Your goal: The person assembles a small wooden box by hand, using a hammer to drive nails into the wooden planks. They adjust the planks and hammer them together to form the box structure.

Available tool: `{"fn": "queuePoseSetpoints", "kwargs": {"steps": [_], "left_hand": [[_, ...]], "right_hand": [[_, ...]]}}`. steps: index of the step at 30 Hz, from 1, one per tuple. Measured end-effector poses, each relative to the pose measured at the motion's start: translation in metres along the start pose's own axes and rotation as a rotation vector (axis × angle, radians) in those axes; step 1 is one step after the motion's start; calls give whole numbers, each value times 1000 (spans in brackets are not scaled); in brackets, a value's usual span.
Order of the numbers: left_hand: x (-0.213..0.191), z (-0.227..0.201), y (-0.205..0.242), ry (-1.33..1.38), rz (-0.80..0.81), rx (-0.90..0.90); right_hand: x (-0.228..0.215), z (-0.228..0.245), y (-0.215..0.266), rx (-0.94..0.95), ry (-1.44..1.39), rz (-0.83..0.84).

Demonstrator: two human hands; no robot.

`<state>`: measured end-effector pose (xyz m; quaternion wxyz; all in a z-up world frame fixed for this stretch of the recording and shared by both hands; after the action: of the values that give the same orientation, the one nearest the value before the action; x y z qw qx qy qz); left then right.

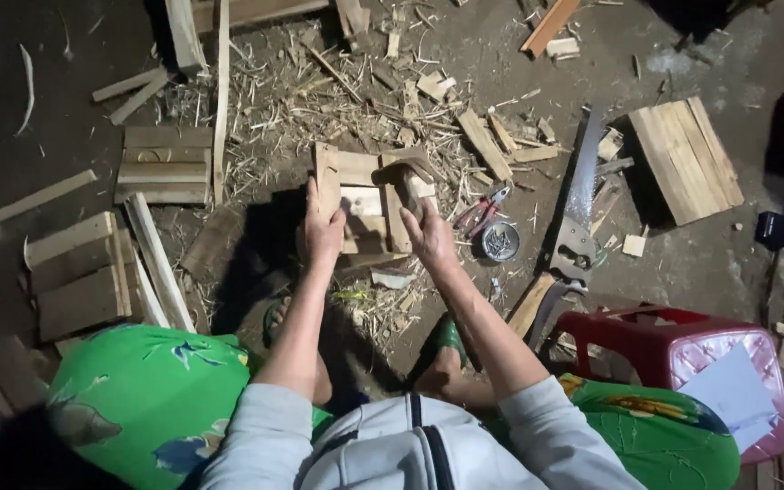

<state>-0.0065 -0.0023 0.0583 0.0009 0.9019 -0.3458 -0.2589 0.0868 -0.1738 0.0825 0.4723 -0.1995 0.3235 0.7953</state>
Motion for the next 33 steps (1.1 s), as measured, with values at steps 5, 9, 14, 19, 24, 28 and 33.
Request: {"fn": "queuePoseSetpoints", "kwargs": {"steps": [5,9,14,19,24,28,33], "left_hand": [[52,97,-52,-126,-37,-62],[29,51,-34,-222,11,-98],[23,41,-31,-225,34,-63],[16,30,-24,-249,48,-51],[9,21,-24,-215,69,-78],[9,4,-12,-227,68,-85],[9,5,-8,-273,118,-60]], "right_hand": [[23,-33,-22,-21,40,47],[18,-16,-10,-8,121,104],[40,-23,-25,13,271,157],[52,-39,-29,10,350,180],[28,-31,-15,43,154,114],[42,-38,-20,56,260,111],[56,-55,-26,28,364,191]]}}
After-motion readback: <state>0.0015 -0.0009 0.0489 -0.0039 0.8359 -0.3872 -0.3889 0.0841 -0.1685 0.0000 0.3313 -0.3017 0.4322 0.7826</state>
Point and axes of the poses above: each hand's wrist, its own y-axis away from the middle knuckle, its own x-axis out of the palm, z = x × y, the point moved 2 cm from there along -y, towards the middle knuckle, and after that the axes turned 8 degrees about x, right-handed, at the moved point
